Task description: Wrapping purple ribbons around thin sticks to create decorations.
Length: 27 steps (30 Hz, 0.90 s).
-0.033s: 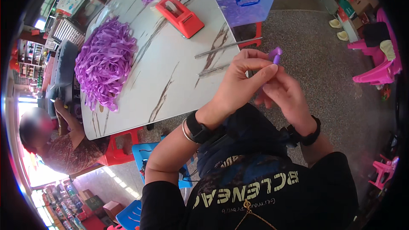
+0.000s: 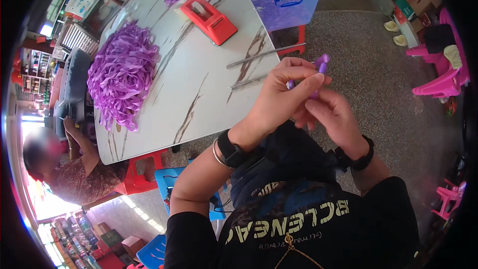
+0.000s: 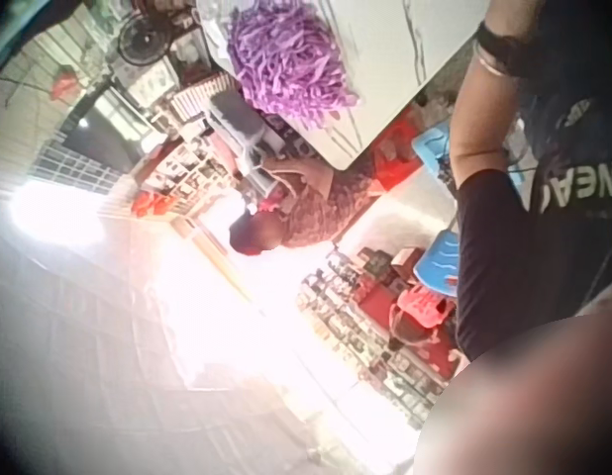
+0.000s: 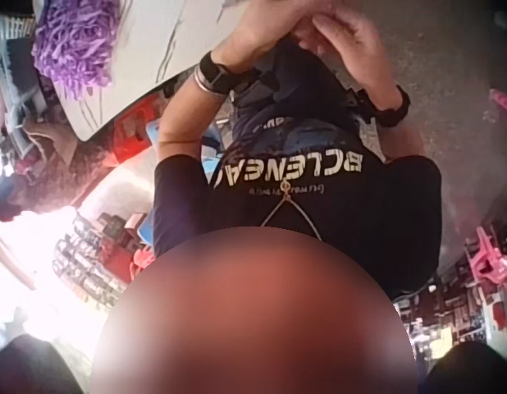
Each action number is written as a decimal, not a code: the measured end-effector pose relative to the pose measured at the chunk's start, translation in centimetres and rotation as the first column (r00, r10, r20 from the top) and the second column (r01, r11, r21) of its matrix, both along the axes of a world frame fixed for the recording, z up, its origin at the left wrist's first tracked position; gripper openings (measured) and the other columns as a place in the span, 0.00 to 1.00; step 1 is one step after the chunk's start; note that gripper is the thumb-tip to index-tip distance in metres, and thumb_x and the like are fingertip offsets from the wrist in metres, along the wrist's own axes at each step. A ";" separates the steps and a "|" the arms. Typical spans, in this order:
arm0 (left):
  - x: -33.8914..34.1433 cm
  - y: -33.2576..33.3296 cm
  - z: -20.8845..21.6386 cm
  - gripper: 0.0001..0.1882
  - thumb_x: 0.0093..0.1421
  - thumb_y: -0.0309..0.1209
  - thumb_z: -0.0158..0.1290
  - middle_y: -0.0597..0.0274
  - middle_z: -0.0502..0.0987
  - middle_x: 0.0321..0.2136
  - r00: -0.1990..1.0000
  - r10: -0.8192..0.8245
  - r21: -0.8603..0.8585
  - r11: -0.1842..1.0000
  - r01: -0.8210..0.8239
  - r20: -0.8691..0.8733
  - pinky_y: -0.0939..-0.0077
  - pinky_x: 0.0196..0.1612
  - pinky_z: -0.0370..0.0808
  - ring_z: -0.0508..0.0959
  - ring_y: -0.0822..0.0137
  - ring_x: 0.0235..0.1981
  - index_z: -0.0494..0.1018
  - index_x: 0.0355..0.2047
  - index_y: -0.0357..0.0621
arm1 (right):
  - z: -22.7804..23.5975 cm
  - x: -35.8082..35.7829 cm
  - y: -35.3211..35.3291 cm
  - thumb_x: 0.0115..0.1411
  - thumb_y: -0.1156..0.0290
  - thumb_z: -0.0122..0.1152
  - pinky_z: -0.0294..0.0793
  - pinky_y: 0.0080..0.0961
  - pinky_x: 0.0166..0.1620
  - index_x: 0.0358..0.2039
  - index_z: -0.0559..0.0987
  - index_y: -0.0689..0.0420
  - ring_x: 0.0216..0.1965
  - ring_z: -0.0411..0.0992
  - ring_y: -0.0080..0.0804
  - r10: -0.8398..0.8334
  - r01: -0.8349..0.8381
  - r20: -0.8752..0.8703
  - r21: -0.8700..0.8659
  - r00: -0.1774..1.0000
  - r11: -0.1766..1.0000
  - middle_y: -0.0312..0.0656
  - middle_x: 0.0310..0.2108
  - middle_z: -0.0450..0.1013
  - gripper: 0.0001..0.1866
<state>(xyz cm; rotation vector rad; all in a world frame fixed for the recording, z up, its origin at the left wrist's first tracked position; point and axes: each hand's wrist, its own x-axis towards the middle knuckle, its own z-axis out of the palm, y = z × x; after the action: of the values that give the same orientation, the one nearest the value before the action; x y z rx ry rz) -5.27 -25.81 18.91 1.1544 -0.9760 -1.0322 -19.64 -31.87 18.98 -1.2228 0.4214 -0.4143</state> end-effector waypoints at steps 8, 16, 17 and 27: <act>1.5 0.7 1.8 0.09 0.63 0.30 0.42 0.60 0.75 0.34 0.909 -0.102 -0.108 0.992 0.064 -0.405 0.69 0.45 0.70 0.74 0.67 0.37 0.71 0.33 0.39 | -5.6 -4.4 0.5 0.62 0.71 0.48 0.71 0.17 0.31 0.34 0.76 0.64 0.29 0.73 0.23 0.057 -0.117 -0.237 -0.247 0.970 0.962 0.39 0.28 0.75 0.11; 2.8 2.8 2.7 0.11 0.62 0.31 0.40 0.59 0.71 0.26 0.801 -0.168 -0.283 0.959 -0.002 -0.575 0.69 0.37 0.73 0.72 0.67 0.28 0.67 0.26 0.39 | -8.2 -7.0 -1.6 0.57 0.69 0.53 0.69 0.21 0.28 0.33 0.77 0.63 0.23 0.71 0.26 -0.045 -0.185 -0.430 -0.477 0.902 0.860 0.44 0.23 0.73 0.10; 2.8 3.3 2.8 0.11 0.61 0.31 0.40 0.60 0.68 0.24 0.799 -0.116 -0.240 0.970 -0.036 -0.590 0.70 0.33 0.71 0.69 0.68 0.25 0.65 0.24 0.40 | -7.8 -7.0 -2.1 0.57 0.70 0.53 0.69 0.22 0.28 0.32 0.77 0.63 0.23 0.72 0.29 -0.071 -0.199 -0.442 -0.535 0.894 0.821 0.45 0.23 0.73 0.09; 4.4 7.2 2.2 0.12 0.59 0.27 0.42 0.62 0.65 0.19 0.902 -0.060 -0.033 0.998 0.051 -0.427 0.78 0.24 0.67 0.66 0.72 0.18 0.66 0.19 0.37 | -7.2 -6.7 -6.2 0.55 0.75 0.54 0.72 0.30 0.36 0.31 0.74 0.63 0.33 0.73 0.43 -0.395 -0.065 -0.212 -0.933 0.894 0.354 0.47 0.32 0.73 0.06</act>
<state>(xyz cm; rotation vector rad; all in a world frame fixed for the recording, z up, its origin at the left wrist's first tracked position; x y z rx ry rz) -0.84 -18.63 21.12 0.8326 -0.6679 -1.2540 -26.29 -38.06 11.75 -2.4708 0.7285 -0.6168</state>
